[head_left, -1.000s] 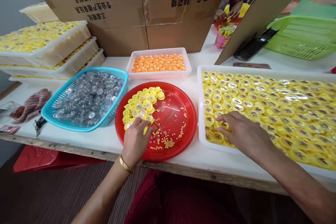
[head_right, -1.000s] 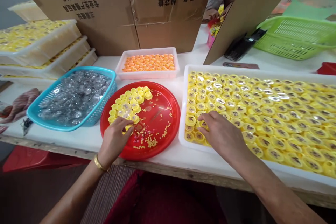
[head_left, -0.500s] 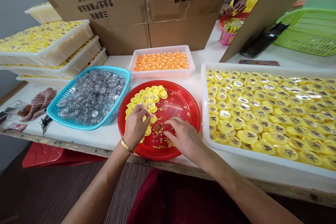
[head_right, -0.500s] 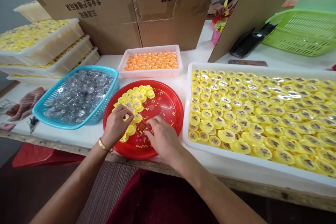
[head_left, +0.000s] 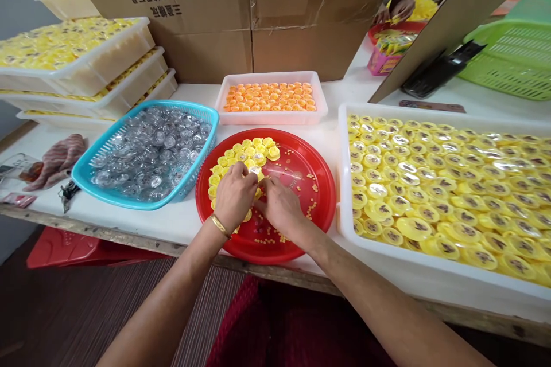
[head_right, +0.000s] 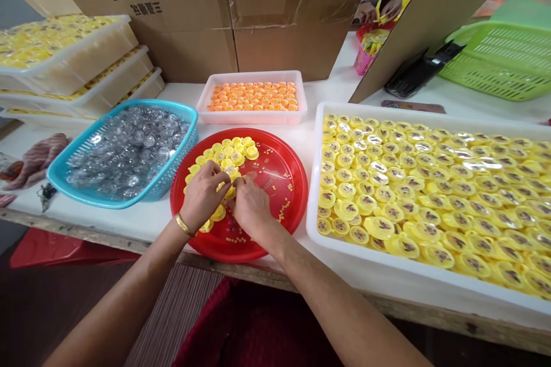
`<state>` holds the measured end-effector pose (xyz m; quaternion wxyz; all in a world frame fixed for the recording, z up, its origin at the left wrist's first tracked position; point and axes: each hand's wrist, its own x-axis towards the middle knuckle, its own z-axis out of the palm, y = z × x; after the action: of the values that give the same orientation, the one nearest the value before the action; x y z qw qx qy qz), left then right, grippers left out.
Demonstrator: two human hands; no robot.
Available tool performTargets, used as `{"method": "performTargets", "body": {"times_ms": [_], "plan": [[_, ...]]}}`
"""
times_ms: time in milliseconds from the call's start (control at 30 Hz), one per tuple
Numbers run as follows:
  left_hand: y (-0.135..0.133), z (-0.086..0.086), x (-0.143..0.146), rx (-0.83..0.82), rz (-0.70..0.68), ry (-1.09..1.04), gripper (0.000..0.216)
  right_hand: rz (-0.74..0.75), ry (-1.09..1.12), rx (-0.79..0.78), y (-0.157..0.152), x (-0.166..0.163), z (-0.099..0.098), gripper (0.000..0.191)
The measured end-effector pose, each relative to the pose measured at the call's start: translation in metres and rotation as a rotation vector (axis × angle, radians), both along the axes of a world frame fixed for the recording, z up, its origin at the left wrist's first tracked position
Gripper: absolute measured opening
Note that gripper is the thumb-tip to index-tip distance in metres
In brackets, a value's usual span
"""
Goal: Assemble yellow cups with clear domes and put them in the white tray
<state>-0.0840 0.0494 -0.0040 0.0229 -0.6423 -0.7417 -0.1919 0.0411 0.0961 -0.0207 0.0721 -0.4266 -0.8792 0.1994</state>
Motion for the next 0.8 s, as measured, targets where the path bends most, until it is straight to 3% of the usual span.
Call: {"method": "performTargets", "body": {"times_ms": [167, 300, 400, 500, 633, 800], "plan": [[-0.008, 0.007, -0.012, 0.235, 0.155, -0.547, 0.008, 0.039, 0.084, 0.007, 0.004, -0.004, -0.006, 0.03], [-0.018, 0.009, -0.012, 0.202, 0.253, -0.964, 0.009, 0.004, 0.124, 0.023, 0.005, 0.005, -0.006, 0.025], [-0.026, 0.008, -0.005, 0.117, 0.283, -1.062, 0.018, -0.085, 0.148, 0.069, 0.004, 0.023, -0.005, 0.025], [-0.031, 0.004, 0.004, 0.033, 0.238, -1.006, 0.021, -0.139, 0.222, 0.092, 0.002, 0.042, -0.005, 0.024], [-0.035, 0.002, 0.021, -0.057, 0.076, -0.702, 0.016, -0.184, 0.437, 0.085, 0.001, 0.059, -0.006, 0.019], [-0.047, 0.008, 0.049, -0.479, -0.105, -0.166, 0.02, -0.19, 0.576, 0.002, -0.003, 0.067, -0.009, 0.018]]}}
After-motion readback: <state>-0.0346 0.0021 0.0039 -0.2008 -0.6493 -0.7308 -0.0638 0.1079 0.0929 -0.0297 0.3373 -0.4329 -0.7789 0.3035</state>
